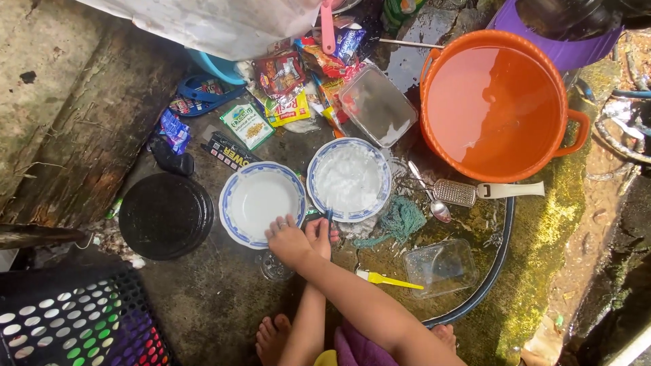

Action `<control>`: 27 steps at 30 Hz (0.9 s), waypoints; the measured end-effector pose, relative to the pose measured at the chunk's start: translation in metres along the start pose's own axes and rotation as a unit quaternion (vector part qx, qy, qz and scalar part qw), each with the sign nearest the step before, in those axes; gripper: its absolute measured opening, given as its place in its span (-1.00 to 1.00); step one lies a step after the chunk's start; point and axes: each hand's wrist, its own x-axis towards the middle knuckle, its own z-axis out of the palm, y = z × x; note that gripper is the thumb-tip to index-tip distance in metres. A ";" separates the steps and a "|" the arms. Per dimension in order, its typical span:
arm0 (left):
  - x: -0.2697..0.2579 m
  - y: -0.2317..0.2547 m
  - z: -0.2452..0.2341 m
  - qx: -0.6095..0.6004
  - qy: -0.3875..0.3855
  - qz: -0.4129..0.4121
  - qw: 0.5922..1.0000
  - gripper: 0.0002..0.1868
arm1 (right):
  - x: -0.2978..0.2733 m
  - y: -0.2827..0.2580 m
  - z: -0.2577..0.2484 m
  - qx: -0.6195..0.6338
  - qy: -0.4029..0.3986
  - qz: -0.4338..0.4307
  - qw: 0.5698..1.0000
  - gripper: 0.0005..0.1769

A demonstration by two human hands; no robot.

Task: Washing various dishes including plates, bowls, and plastic containers using a sponge and water hose in an outdoor setting.

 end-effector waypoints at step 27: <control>0.066 0.105 0.032 0.128 -0.197 -0.035 0.971 -0.57 | -0.017 0.173 -0.088 0.077 0.020 0.121 0.989 -0.44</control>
